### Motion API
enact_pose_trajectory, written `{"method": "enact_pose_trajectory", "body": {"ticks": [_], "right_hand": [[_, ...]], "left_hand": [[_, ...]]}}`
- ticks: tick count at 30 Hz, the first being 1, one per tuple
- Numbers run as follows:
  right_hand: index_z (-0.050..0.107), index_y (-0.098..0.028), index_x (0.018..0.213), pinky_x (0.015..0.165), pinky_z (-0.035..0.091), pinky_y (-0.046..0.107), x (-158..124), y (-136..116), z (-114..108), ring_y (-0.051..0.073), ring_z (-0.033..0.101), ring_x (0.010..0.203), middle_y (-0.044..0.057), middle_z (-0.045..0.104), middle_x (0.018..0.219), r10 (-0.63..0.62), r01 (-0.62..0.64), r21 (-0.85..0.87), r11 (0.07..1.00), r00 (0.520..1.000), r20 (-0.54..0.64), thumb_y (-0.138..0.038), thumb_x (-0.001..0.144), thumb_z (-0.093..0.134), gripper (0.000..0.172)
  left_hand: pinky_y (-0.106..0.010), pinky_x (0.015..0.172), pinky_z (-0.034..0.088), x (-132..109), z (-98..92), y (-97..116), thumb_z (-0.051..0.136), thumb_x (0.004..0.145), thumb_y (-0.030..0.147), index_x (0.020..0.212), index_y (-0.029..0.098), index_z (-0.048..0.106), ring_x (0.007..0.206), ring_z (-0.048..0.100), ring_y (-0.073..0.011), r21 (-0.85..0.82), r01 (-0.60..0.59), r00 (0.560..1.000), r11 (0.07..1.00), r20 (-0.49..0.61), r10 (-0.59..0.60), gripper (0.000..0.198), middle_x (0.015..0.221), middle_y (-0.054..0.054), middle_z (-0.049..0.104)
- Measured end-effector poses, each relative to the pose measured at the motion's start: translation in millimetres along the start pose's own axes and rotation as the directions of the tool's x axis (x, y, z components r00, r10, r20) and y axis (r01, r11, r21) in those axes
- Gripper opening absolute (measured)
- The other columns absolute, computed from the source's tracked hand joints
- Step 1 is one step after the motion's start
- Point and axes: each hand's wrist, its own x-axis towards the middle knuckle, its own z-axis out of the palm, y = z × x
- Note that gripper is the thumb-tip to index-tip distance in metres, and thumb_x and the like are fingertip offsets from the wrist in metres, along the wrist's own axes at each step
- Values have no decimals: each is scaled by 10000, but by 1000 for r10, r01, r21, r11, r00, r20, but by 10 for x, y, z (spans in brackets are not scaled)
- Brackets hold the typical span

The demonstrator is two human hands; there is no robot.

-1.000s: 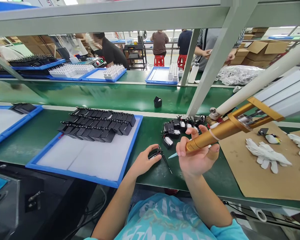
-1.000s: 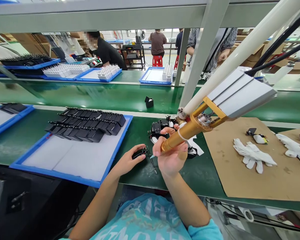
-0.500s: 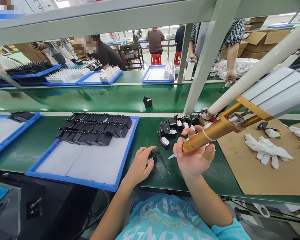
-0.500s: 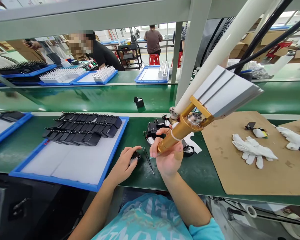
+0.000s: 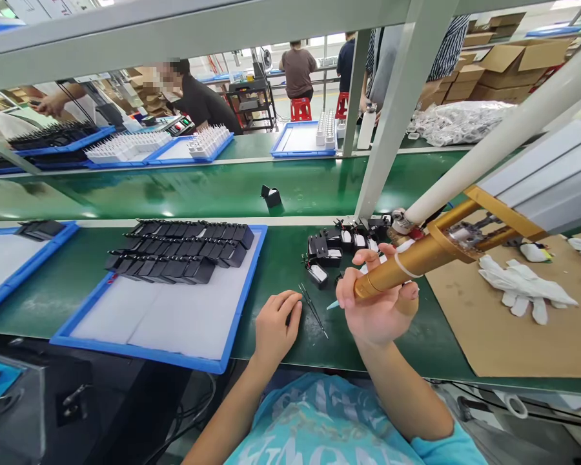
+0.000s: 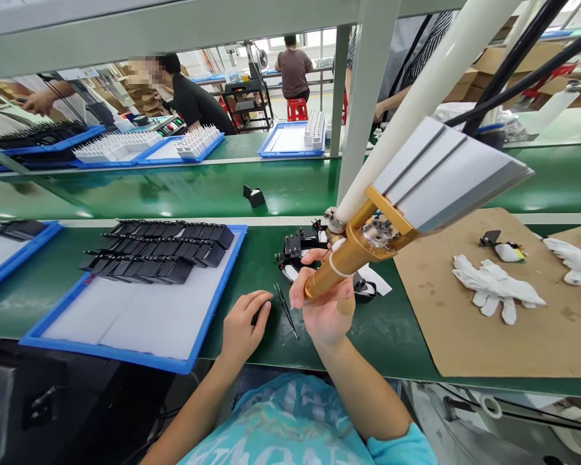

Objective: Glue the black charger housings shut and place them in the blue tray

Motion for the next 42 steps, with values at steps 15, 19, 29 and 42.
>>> {"method": "enact_pose_trajectory", "body": {"ticks": [15, 19, 29, 42], "right_hand": [[594, -308, 1033, 337, 379, 253, -4, -27, -11, 67, 511, 397, -5, 567, 1004, -12, 12, 18, 1000, 1000, -2, -565, 822, 504, 344], [599, -311, 1062, 350, 382, 261, -4, -45, -24, 70, 514, 400, 0, 561, 1009, -2, 2, 11, 1000, 1000, -15, -558, 816, 511, 360], [582, -287, 1116, 370, 397, 288, -5, -38, -109, 91, 522, 408, 12, 570, 1007, 9, -9, 13, 1000, 1000, -22, -570, 805, 519, 424], [583, -269, 1123, 382, 382, 288, -8, -14, -114, 91, 506, 415, 22, 569, 1009, 10, -10, -6, 1000, 998, -55, -591, 800, 532, 459]], "left_hand": [[-281, 562, 456, 98, -208, -37, 424, 907, 538, 1223, 235, 485, 665, 568, -165, -789, 578, 789, 211, 473, -392, 442, 809, -38, 575], [-270, 529, 402, 102, -300, -3, 486, 875, 528, 1159, 232, 538, 586, 481, -135, -843, 534, 776, -65, 520, -358, 414, 745, -26, 522], [-390, 840, 423, 195, -799, -703, 561, 880, 438, 1219, 216, 571, 986, 554, -274, -140, 324, 937, 935, -86, -338, 405, 1030, -98, 633], [-471, 962, 375, 821, -1150, -1420, 569, 848, 495, 1336, 185, 486, 1178, 442, -350, 564, 150, 985, 812, -161, -70, 584, 1285, -166, 507]]}}
